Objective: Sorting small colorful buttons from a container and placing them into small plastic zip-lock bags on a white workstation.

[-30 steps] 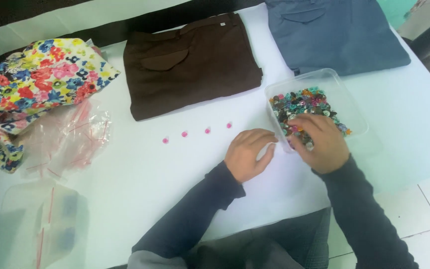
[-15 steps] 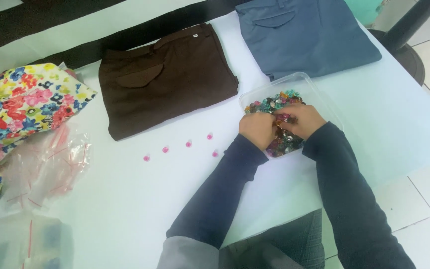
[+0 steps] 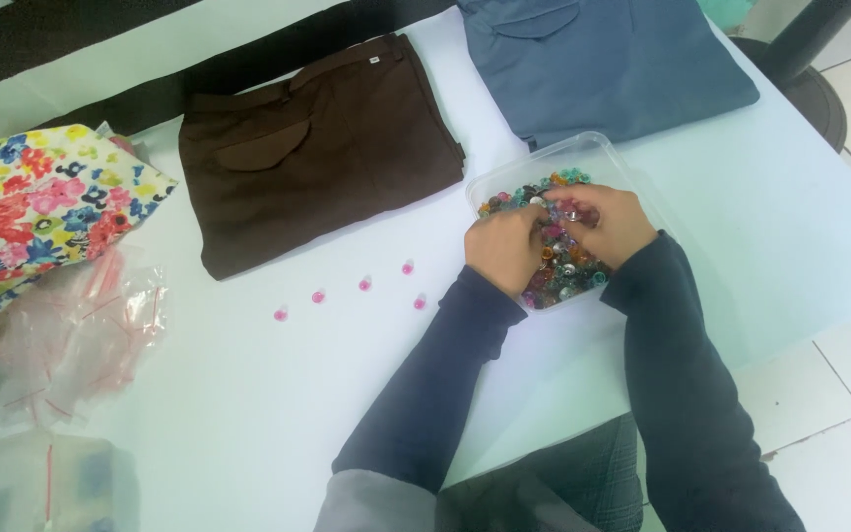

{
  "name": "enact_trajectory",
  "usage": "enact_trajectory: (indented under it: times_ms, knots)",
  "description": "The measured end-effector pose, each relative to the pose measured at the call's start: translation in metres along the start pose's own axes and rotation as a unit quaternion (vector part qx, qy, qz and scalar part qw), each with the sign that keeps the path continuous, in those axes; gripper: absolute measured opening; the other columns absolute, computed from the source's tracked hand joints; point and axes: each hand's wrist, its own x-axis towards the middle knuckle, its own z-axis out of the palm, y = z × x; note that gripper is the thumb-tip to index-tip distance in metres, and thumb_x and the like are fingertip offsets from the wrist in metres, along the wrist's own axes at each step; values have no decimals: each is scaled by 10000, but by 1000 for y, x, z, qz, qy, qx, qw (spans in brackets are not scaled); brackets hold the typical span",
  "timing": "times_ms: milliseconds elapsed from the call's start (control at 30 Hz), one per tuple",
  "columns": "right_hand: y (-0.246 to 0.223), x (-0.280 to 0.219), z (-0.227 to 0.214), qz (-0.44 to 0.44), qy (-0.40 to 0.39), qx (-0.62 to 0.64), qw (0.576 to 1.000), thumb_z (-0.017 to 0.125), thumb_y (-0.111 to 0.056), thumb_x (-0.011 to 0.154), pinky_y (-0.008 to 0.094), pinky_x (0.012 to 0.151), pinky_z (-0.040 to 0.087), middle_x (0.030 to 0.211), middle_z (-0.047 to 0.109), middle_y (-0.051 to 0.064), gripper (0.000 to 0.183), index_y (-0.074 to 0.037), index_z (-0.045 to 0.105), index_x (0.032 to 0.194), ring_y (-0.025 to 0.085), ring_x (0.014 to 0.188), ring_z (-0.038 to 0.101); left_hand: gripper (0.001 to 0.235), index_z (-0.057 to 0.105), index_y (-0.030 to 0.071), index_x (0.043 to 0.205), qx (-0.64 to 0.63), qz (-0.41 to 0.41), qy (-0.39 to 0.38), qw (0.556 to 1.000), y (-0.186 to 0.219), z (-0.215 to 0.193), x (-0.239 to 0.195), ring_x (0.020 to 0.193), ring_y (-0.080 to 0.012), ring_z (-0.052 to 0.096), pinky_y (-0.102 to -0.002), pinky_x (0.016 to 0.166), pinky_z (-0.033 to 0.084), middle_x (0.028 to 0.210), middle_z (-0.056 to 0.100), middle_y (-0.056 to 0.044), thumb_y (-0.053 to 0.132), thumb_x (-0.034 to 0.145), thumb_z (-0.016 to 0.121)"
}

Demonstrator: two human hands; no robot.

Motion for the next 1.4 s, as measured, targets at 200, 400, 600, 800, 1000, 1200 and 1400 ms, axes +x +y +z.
enact_trajectory:
  times_ms: [200, 400, 600, 800, 1000, 1200, 1400]
  knots:
    - [3, 14, -8, 6, -21, 95, 995, 771, 42, 798, 452, 951, 574, 1184, 691, 192, 558, -148, 714, 1319, 342, 1122, 681, 273, 699, 247, 1194, -29, 6, 1, 1000, -3, -2, 14, 899, -198, 748, -336, 831, 555, 903, 766, 6, 204, 932, 640]
    - [-5, 25, -15, -19, -26, 124, 992, 676, 38, 853, 432, 926, 580, 1200, 676, 236, 508, -74, 690, 1348, 350, 1116, 682, 286, 701, 276, 1202, -22, -3, -8, 1000, -2, -4, 31, 947, -165, 742, -315, 863, 549, 954, 765, 41, 224, 927, 644]
    - [-3, 31, -19, -33, 29, 48, 998, 584, -46, 1042, 411, 877, 571, 1079, 761, 132, 295, -145, 751, 1266, 264, 972, 729, 289, 692, 220, 1210, -67, 4, 12, 998, -2, -8, 35, 987, -222, 742, -369, 892, 553, 995, 767, -4, 201, 924, 654]
    - [4, 22, -12, -8, 45, 42, 998, 701, -193, 1002, 378, 854, 566, 1059, 767, 132, 229, -94, 647, 1202, 244, 889, 743, 243, 697, 174, 1187, -104, 5, 51, 993, 2, -17, 21, 984, -221, 736, -362, 908, 541, 1000, 768, -26, 241, 961, 641]
    - [-8, 19, -9, -35, 53, 56, 996, 740, -180, 996, 340, 698, 566, 1015, 766, 101, 144, -110, 718, 1119, 187, 690, 711, 239, 692, 144, 1157, -143, 32, 63, 987, -1, -19, 16, 995, -224, 734, -365, 937, 540, 993, 764, -48, 304, 1000, 609]
    - [-34, 14, 7, -92, 131, 60, 985, 740, -124, 1005, 299, 699, 545, 906, 760, 43, 101, -124, 747, 1105, 198, 753, 726, 170, 665, 85, 1115, -241, 111, 142, 954, -18, -2, 17, 952, -292, 715, -425, 919, 563, 952, 730, -106, 203, 997, 636]
    - [-93, -21, 35, -130, 171, 80, 973, 740, -124, 1004, 264, 623, 547, 770, 739, 42, 103, -132, 741, 1107, 181, 662, 702, 79, 632, 125, 1038, -271, 136, 210, 930, -37, -40, -27, 964, -253, 688, -395, 945, 531, 935, 676, -52, 148, 968, 661]
